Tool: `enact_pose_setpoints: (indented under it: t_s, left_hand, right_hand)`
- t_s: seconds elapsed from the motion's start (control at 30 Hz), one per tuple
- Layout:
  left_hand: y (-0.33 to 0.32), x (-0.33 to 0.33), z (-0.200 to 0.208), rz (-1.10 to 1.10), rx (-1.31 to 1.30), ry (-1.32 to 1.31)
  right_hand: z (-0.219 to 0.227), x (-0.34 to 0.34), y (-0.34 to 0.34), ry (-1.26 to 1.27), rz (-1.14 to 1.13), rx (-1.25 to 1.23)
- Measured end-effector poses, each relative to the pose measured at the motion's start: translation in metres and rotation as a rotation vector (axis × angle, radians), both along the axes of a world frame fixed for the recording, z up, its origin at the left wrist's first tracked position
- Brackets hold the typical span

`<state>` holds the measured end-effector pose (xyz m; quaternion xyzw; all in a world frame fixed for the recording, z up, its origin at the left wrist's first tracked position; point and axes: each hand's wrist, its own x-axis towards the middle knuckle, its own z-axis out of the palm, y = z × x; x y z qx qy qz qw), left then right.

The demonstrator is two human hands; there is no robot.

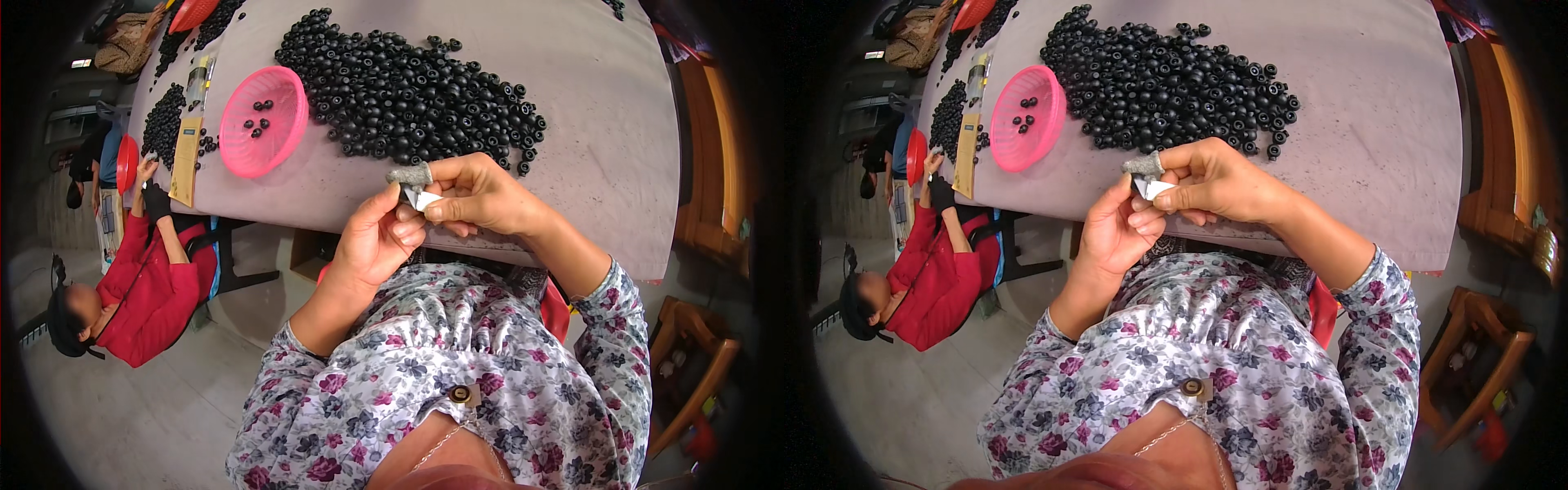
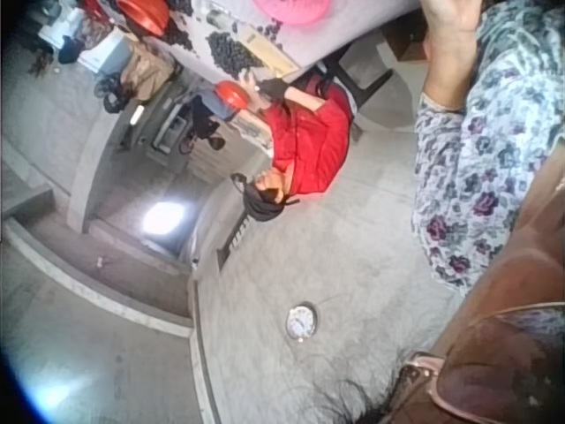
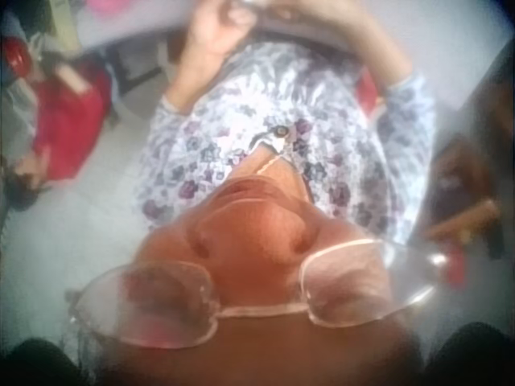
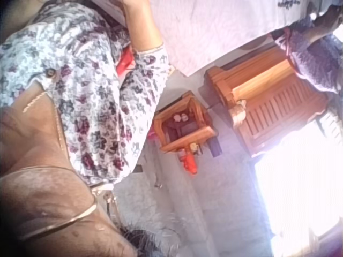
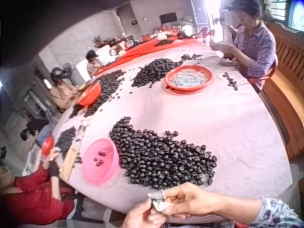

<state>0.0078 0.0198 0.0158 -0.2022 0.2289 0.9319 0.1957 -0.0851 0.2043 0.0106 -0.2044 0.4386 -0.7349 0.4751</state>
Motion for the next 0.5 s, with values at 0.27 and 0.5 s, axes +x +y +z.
enact_pose_setpoints:
  t_s: [0.27,0.5]
  left_hand:
    - [-0.074,-0.020,0.035,0.180,-1.062,0.471]
    - [-0.157,-0.058,0.053,0.153,-2.379,0.424]
  right_hand:
    - [-0.007,-0.002,0.001,-0.006,-0.074,0.006]
    - [-0.006,-0.004,-0.003,0.027,-0.062,0.022]
